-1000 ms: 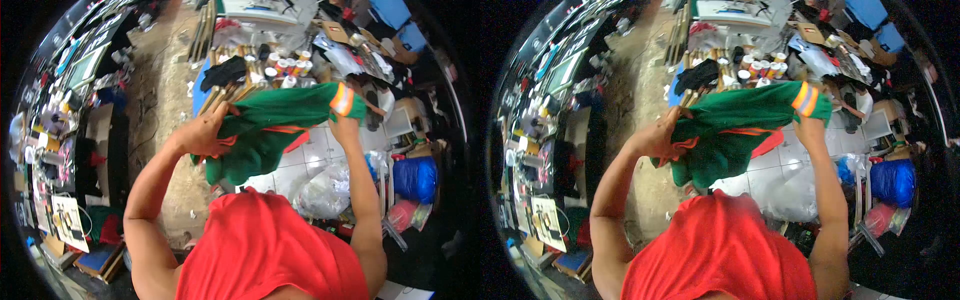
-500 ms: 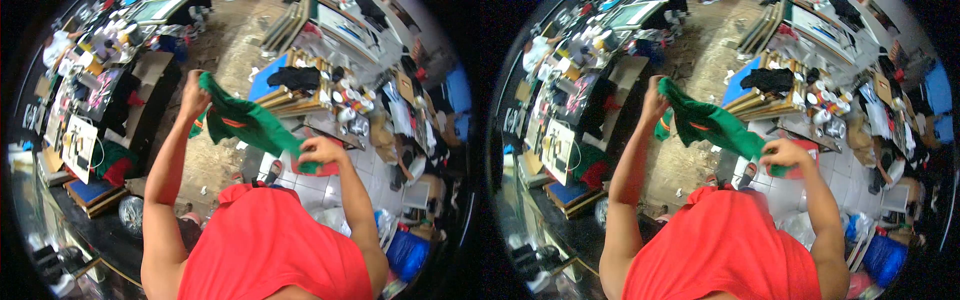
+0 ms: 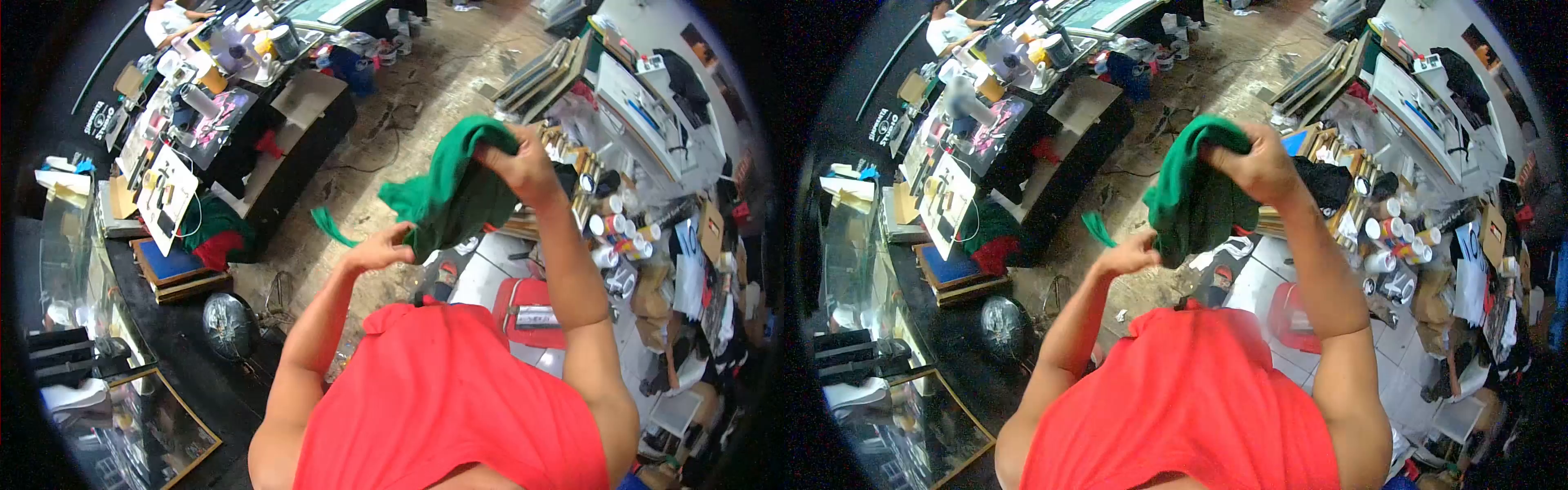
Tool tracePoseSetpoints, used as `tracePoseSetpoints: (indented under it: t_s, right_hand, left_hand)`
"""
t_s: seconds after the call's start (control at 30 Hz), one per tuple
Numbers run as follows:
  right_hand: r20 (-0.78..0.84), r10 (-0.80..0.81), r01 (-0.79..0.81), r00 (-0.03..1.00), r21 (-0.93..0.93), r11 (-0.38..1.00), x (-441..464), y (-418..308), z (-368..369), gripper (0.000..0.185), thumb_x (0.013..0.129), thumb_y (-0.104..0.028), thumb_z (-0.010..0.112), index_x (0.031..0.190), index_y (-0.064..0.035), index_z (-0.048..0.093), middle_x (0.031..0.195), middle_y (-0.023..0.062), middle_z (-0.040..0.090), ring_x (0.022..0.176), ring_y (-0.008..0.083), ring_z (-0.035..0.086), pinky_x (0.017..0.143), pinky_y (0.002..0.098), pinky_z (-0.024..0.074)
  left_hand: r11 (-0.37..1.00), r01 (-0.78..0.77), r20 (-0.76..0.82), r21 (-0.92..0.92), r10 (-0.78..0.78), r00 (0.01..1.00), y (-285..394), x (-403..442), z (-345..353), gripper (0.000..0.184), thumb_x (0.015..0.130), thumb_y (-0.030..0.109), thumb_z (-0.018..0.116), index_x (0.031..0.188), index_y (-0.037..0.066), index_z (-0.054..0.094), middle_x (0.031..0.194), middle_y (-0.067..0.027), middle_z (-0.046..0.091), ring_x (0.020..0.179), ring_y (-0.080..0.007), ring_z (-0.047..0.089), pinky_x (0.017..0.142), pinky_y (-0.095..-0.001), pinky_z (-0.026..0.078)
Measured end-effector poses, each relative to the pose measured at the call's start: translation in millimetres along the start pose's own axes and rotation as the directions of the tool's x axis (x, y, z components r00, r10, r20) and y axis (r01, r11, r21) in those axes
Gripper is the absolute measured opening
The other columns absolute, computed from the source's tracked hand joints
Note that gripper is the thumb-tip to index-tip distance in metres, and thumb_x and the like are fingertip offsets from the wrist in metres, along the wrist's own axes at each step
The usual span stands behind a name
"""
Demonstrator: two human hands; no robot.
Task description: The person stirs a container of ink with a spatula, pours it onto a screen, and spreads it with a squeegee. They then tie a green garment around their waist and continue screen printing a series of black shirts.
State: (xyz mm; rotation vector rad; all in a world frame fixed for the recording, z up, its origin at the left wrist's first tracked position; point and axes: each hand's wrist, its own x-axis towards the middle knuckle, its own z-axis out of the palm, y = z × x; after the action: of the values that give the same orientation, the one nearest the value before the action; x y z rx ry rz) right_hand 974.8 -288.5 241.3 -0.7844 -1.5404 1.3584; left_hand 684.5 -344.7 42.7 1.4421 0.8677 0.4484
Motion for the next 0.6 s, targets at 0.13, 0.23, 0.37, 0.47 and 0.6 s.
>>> tracePoseSetpoints:
  t_s: [0.13, 0.23, 0.37, 0.47, 0.6]
  right_hand:
    - [0.088, 0.056, -0.065, 0.995, 0.1, 0.993, 33, 1, -52, 0.023, 0.094, -0.018, 0.075, 0.112, -0.0033, 0.071, 0.098, 0.0006, 0.074, 0.088, 0.0111, 0.067, 0.082, 0.028, 0.0545]
    - [-0.01, 0.08, -0.08, 0.997, -0.029, 0.996, 51, 14, -81, 0.031, 0.095, -0.022, 0.074, 0.119, -0.0035, 0.068, 0.106, 0.0018, 0.071, 0.096, 0.0105, 0.064, 0.087, 0.027, 0.0512]
    - [-0.072, 0.271, -0.279, 0.96, -0.158, 0.947, 74, 65, -140, 0.031, 0.099, -0.027, 0.069, 0.116, -0.0013, 0.067, 0.102, 0.0, 0.07, 0.092, 0.0102, 0.063, 0.083, 0.0268, 0.0504]
    - [-0.082, 0.442, -0.44, 0.893, -0.36, 0.822, 94, 99, -176, 0.03, 0.094, -0.029, 0.075, 0.105, -0.0015, 0.07, 0.093, 0.0006, 0.068, 0.087, 0.0088, 0.06, 0.077, 0.0254, 0.0482]
    - [0.057, 0.625, -0.56, 0.778, -0.386, 0.733, 115, 142, -198, 0.035, 0.085, -0.034, 0.081, 0.093, -0.0029, 0.068, 0.084, -0.0007, 0.065, 0.082, 0.0094, 0.058, 0.074, 0.0258, 0.0459]
  left_hand:
    - [0.983, 0.094, -0.102, 0.158, -0.079, 0.992, -24, 35, 15, 0.035, 0.087, 0.022, 0.066, 0.118, 0.005, 0.065, 0.082, -0.0067, 0.068, 0.077, -0.0173, 0.065, 0.074, -0.0374, 0.053]
    - [0.941, 0.201, -0.559, 0.271, -0.016, 0.829, -62, 41, -40, 0.029, 0.089, 0.014, 0.054, 0.113, 0.004, 0.065, 0.093, -0.0182, 0.07, 0.088, -0.028, 0.068, 0.079, -0.0396, 0.053]
    - [0.997, 0.044, -0.795, 0.063, 0.023, 0.606, -62, 9, -159, 0.024, 0.095, 0.011, 0.047, 0.104, 0.004, 0.067, 0.085, -0.0031, 0.064, 0.078, -0.0107, 0.056, 0.069, -0.0306, 0.047]
    - [0.998, 0.009, -0.732, -0.061, -0.051, 0.679, 15, -18, -207, 0.028, 0.103, 0.023, 0.052, 0.104, 0.003, 0.071, 0.086, 0.0065, 0.063, 0.078, -0.0048, 0.053, 0.068, -0.0242, 0.044]
    - [0.965, 0.261, -0.544, -0.01, -0.224, 0.808, 50, -34, -267, 0.036, 0.102, 0.035, 0.06, 0.101, 0.001, 0.073, 0.08, 0.0043, 0.064, 0.074, -0.0066, 0.054, 0.069, -0.027, 0.046]
